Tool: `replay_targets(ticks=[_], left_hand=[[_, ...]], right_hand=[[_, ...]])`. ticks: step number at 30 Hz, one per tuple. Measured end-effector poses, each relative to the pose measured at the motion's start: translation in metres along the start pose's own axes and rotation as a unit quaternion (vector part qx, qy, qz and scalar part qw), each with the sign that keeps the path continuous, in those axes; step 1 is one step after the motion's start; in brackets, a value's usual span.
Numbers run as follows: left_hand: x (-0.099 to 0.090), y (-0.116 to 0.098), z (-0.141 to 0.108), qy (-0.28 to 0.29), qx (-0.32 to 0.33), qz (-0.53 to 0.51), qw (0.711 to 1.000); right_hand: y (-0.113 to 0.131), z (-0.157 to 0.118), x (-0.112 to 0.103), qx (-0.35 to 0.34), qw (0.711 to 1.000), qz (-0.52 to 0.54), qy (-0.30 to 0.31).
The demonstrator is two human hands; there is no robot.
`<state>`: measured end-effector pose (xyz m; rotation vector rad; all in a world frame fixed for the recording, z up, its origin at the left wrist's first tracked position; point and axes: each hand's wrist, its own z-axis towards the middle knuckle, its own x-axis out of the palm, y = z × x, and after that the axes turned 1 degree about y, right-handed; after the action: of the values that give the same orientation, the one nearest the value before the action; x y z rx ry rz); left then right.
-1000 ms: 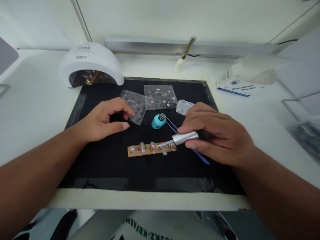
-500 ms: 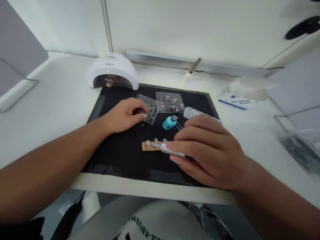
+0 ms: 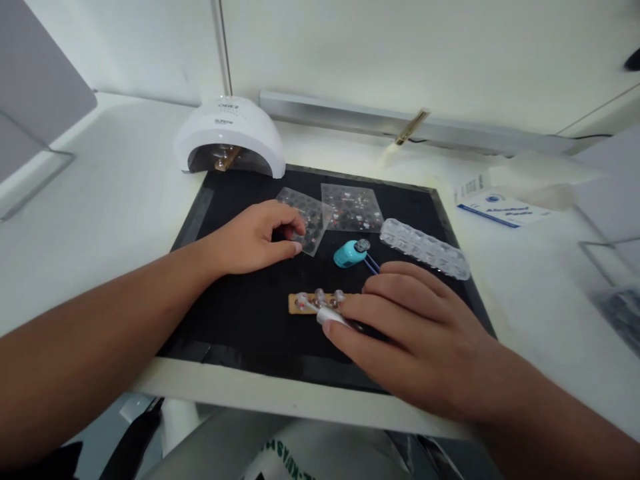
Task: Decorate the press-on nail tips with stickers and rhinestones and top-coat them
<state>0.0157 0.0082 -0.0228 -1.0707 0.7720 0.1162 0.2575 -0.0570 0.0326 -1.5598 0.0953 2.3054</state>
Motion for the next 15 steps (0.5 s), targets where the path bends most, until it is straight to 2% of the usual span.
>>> replay_targets(ticks=[6, 12, 15], left_hand=[[-0.0031, -0.0008, -0.0009, 0.011, 0.006, 0.007, 1.000], [-0.0029, 0.0011, -0.0016, 0.008, 0.007, 0.004, 1.000], [-0.0030, 0.0007, -0.0022, 0.008, 0.008, 0.003, 1.000]], right_hand=[[0.0035, -0.0007, -0.0045, -0.002, 0.999, 0.016, 0.032], [0.0014, -0.0051, -0.0051, -0.012, 1.000, 0.019, -0.009], [0.0007, -0.0048, -0.0013, -0.001, 1.000, 0.011, -0.004]])
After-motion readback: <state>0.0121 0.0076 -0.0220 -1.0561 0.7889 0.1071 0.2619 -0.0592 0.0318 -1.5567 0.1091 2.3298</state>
